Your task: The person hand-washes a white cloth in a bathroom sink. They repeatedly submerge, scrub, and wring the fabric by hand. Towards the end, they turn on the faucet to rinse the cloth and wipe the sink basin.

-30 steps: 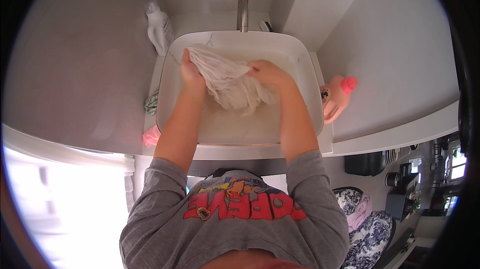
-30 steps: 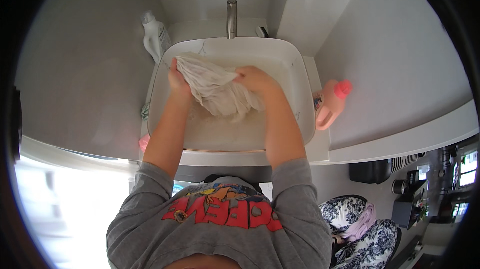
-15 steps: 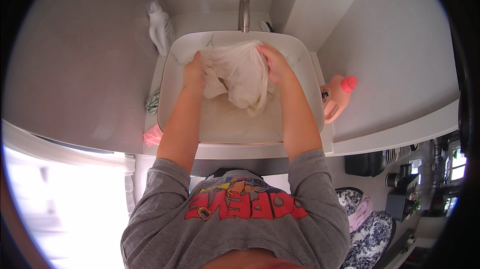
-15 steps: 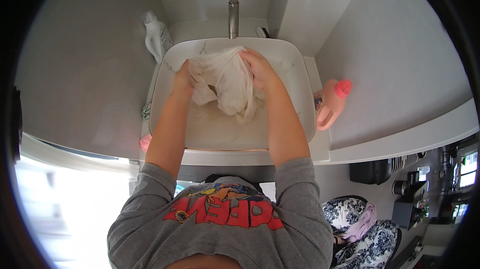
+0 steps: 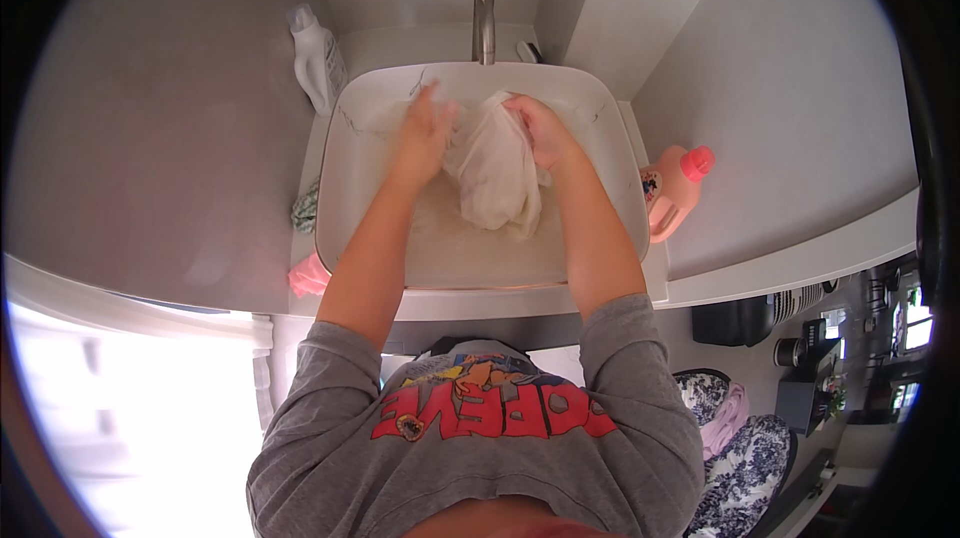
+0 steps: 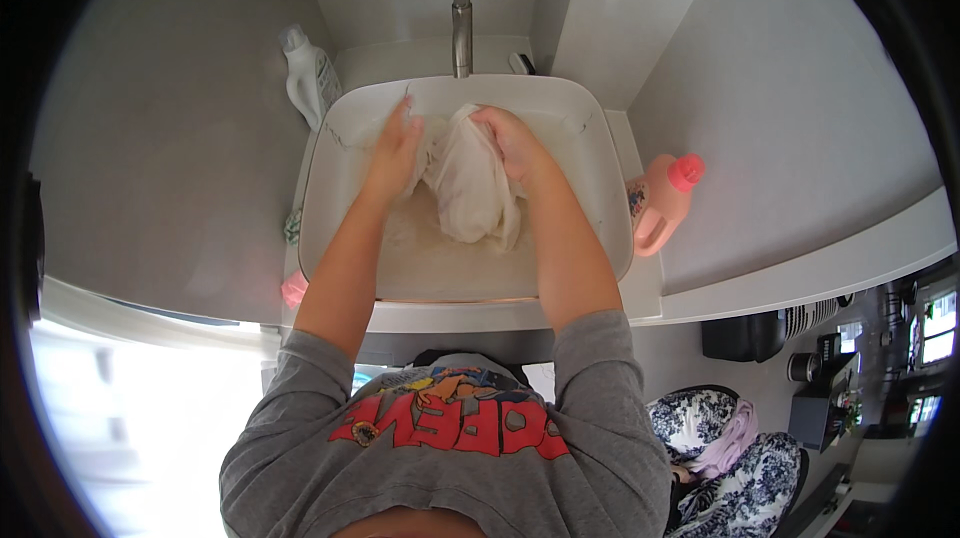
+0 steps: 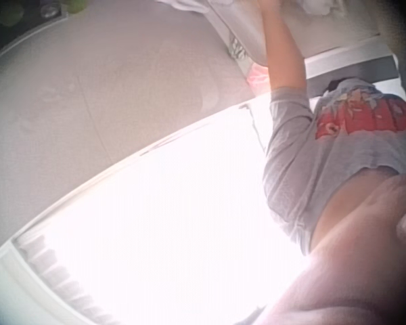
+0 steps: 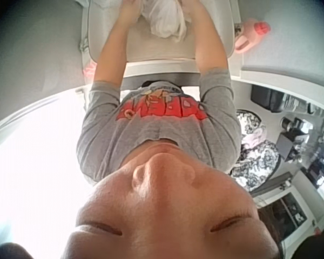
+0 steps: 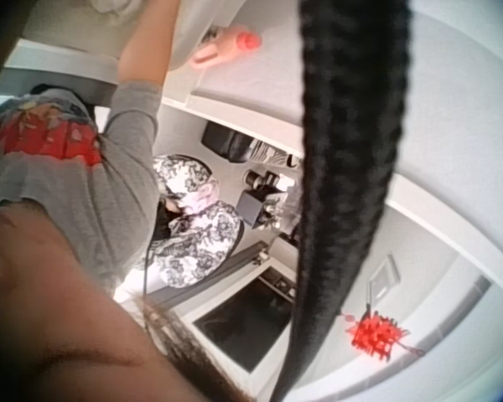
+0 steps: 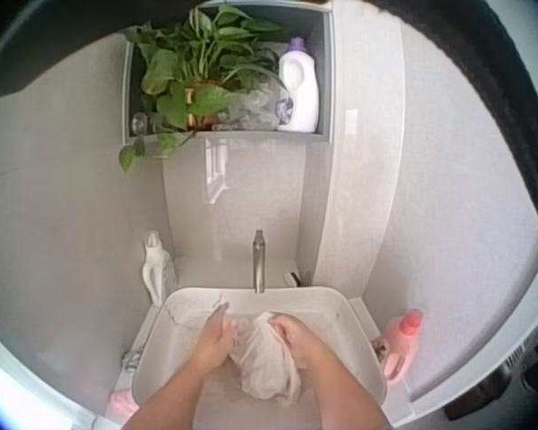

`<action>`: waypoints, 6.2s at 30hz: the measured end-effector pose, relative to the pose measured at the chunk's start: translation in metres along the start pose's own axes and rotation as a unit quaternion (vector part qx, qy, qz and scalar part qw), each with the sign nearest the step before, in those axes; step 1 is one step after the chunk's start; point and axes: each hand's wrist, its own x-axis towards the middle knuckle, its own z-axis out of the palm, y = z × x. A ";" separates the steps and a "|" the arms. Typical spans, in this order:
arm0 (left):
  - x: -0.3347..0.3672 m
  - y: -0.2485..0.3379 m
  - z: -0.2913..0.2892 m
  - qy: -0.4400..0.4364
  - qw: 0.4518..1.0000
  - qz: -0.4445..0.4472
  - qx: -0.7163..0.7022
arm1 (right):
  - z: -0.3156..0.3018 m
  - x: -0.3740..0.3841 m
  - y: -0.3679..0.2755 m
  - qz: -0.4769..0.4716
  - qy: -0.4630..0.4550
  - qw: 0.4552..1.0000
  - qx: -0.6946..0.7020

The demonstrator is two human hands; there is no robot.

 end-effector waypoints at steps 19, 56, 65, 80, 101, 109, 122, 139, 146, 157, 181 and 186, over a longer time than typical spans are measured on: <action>0.011 0.006 -0.019 0.128 0.883 -0.302 -0.334 | -0.023 0.001 0.003 -0.067 0.049 0.861 -0.502; -0.009 0.036 0.012 -0.014 0.688 -0.501 -0.525 | 0.066 0.007 0.037 -0.244 0.217 0.741 -0.587; 0.006 0.049 -0.005 -0.049 0.681 -0.529 -0.503 | 0.041 0.021 0.030 -0.121 0.181 0.808 -0.548; 0.016 0.029 -0.022 0.016 0.806 -0.382 -0.452 | -0.005 -0.001 -0.002 -0.063 0.042 0.987 -0.140; -0.002 0.037 0.003 -0.014 0.744 -0.441 -0.502 | 0.076 -0.012 0.040 -0.315 0.085 0.669 -0.668; -0.008 0.009 0.020 -0.077 0.723 -0.478 -0.492 | 0.059 0.012 0.023 -0.247 0.228 0.639 -0.692; 0.011 0.035 -0.009 -0.059 0.619 -0.472 -0.625 | 0.007 0.025 0.040 -0.128 0.200 0.842 -0.485; 0.024 0.024 -0.040 0.155 0.618 -0.317 -0.703 | -0.006 -0.008 -0.007 -0.108 0.024 0.963 -0.245; 0.020 0.031 -0.039 -0.036 0.618 -0.359 -0.698 | 0.013 -0.025 -0.027 -0.133 0.112 0.983 -0.058; 0.002 0.043 -0.017 -0.266 0.884 -0.277 -0.266 | -0.018 0.004 -0.013 -0.257 0.203 0.909 -0.257; -0.004 0.024 0.007 -0.115 0.600 -0.493 -0.619 | 0.065 0.004 0.034 -0.318 0.135 0.670 -0.657; -0.004 0.025 0.010 -0.135 0.645 -0.502 -0.560 | 0.064 0.000 0.037 -0.305 0.154 0.676 -0.653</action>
